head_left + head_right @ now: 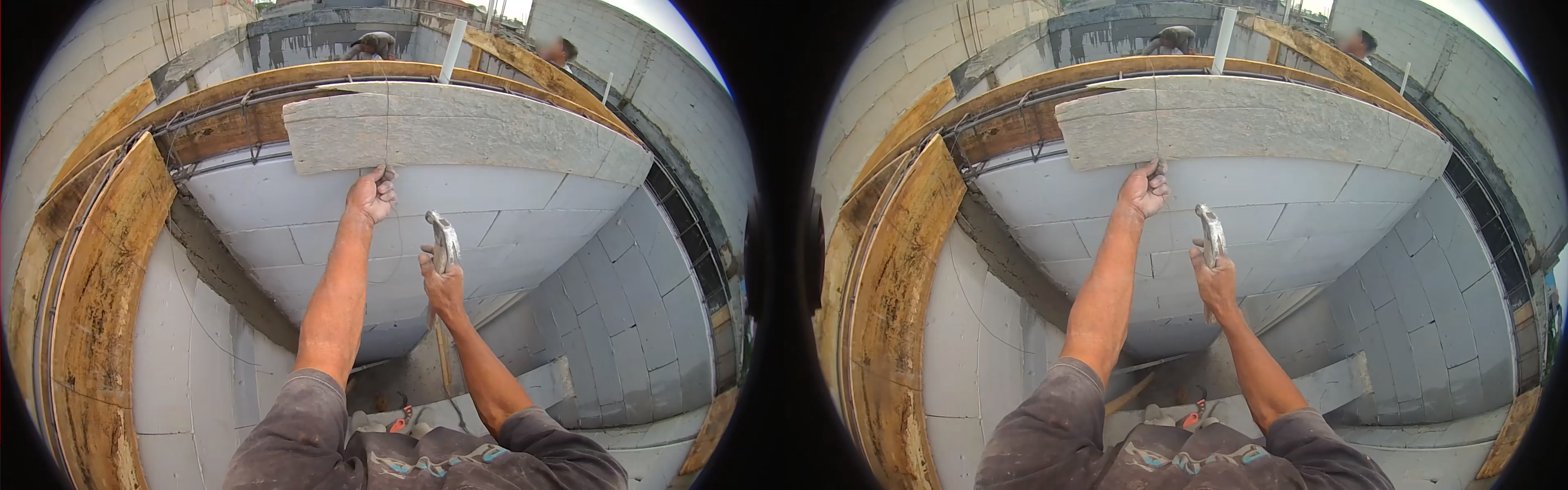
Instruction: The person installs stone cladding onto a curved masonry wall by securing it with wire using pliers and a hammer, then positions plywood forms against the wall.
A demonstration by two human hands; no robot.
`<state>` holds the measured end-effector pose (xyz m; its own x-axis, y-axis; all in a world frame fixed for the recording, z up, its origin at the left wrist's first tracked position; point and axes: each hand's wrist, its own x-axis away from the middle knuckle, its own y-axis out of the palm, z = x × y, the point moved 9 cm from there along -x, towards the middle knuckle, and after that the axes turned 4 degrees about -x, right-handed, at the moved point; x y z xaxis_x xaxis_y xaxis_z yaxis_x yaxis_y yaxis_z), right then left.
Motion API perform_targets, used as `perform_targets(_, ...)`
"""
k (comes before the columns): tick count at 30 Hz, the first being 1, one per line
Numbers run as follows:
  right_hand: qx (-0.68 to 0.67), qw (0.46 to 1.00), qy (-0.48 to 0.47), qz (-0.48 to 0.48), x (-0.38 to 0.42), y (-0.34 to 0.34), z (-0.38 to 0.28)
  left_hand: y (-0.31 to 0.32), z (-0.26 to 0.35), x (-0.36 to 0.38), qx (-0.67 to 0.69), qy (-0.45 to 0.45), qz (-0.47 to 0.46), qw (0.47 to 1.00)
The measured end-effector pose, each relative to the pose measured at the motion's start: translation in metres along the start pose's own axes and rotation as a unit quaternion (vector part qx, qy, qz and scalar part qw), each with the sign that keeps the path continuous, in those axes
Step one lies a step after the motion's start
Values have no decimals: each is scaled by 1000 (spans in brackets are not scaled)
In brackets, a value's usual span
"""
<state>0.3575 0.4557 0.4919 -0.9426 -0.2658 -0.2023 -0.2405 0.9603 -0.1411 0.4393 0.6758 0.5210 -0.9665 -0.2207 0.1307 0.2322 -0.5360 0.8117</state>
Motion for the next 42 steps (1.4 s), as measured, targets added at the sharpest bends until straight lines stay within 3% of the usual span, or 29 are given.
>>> perform_targets(7,60,982,178,-21,150,-62,173,-4,10,3,-98,44,-25,994)
perform_targets(12,55,952,302,-3,259,-97,231,-8,10,2,-93,46,-57,993)
perform_targets(15,82,955,285,0,292,-104,235,-7,11,4,-106,74,-87,988)
perform_targets(19,43,935,350,24,294,-103,225,-2,14,10,-191,119,-121,967)
perform_targets(21,92,941,327,11,287,-101,234,-6,17,8,-248,141,-123,950)
perform_targets(25,124,946,292,-63,235,-77,229,-14,34,9,-460,176,-58,869)
perform_targets(27,5,943,325,-65,182,-47,173,-2,42,21,-522,206,-32,827)
perform_targets(29,-95,936,334,-60,126,-23,131,-3,44,21,-538,194,-24,820)
perform_targets(31,-336,879,334,-47,75,8,100,-2,45,20,-544,198,-25,815)
perform_targets(33,-474,819,322,-18,26,29,72,-1,46,18,-543,218,-35,810)
perform_targets(35,-617,720,317,4,-19,50,56,7,47,25,-538,210,-40,815)
perform_targets(37,-716,610,339,11,-55,69,40,7,49,28,-537,199,-46,819)
perform_targets(40,-783,515,334,-95,-88,86,-27,3,49,20,-539,182,-55,821)
perform_targets(42,-777,528,327,-104,-94,84,-29,-5,49,11,-547,167,-57,818)
